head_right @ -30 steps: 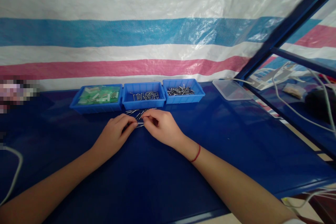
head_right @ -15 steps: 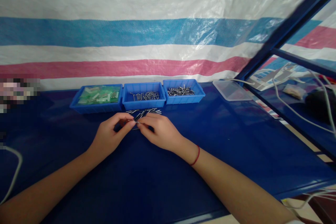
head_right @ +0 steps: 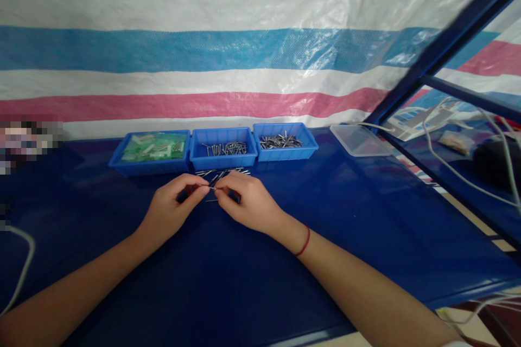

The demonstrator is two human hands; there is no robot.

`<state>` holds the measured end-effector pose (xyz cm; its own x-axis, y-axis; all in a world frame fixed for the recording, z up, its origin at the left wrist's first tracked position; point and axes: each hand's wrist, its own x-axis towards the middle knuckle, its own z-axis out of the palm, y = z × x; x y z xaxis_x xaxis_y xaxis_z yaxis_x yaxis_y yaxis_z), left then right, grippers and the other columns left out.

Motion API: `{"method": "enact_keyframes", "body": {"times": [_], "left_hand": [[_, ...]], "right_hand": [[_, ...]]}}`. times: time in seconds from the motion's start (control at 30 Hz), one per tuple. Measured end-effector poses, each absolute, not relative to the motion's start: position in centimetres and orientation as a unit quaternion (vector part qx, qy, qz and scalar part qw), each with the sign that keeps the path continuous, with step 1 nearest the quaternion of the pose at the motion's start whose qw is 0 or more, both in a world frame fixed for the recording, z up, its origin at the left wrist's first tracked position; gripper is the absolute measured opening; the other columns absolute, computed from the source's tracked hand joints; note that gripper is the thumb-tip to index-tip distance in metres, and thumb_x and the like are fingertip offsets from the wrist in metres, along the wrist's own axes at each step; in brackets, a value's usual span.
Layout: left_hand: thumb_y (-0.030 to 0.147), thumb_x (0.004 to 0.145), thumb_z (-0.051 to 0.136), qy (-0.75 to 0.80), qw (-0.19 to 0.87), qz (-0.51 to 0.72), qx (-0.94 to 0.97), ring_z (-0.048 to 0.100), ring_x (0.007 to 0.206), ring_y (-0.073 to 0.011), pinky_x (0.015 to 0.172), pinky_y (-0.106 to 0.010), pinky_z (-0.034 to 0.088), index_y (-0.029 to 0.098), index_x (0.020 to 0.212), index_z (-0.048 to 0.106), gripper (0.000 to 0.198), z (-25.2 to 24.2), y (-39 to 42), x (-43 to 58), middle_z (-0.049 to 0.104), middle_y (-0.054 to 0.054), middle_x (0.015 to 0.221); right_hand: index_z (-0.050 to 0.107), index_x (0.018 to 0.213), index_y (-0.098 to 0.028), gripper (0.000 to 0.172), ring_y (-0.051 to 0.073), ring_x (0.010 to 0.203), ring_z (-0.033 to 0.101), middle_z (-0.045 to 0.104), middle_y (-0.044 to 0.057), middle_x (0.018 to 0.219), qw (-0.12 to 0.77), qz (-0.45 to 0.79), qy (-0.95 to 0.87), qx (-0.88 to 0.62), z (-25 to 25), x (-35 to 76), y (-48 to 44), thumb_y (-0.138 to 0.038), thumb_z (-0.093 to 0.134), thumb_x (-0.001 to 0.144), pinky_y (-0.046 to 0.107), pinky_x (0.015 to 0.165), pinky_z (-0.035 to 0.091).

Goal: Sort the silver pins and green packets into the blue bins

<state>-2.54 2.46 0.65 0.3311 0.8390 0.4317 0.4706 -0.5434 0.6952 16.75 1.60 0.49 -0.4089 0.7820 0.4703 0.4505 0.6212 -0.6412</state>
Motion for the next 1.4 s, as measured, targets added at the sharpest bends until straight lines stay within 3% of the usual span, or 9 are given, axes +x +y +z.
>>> {"method": "enact_keyframes", "body": {"times": [0.93,1.17,1.4], "left_hand": [[0.027,0.088,0.059,0.408,0.227,0.400,0.788,0.058,0.070,-0.0125,0.064,-0.024,0.045,0.021,0.091,0.064,0.009,0.24,2.64,-2.49,0.063,0.000,0.080],[0.022,0.088,0.059,0.396,0.244,0.383,0.798,0.058,0.073,-0.0116,0.065,-0.023,0.046,0.020,0.090,0.063,0.006,-0.01,2.86,-2.42,0.061,-0.001,0.087],[0.023,0.090,0.056,0.386,0.233,0.358,0.818,0.060,0.089,-0.0144,0.080,-0.027,0.047,0.021,0.089,0.064,0.008,-0.24,2.87,-2.45,0.060,-0.002,0.095]], "right_hand": [[0.061,0.080,-0.019,0.005,0.010,0.058,0.049,0.058,0.001,0.073,0.433,0.265,-0.755,-0.416,0.32,16.73,1.61,-0.016,0.057,0.082,0.024,0.055,0.040],[0.059,0.078,-0.019,0.005,0.011,0.063,0.051,0.059,0.001,0.074,0.450,0.210,-0.766,-0.407,0.62,16.71,1.41,-0.014,0.058,0.081,0.025,0.058,0.042],[0.056,0.074,-0.019,0.011,0.015,0.071,0.054,0.059,0.003,0.073,0.434,0.165,-0.801,-0.377,1.14,16.57,1.08,-0.014,0.053,0.084,0.029,0.067,0.044]]}}
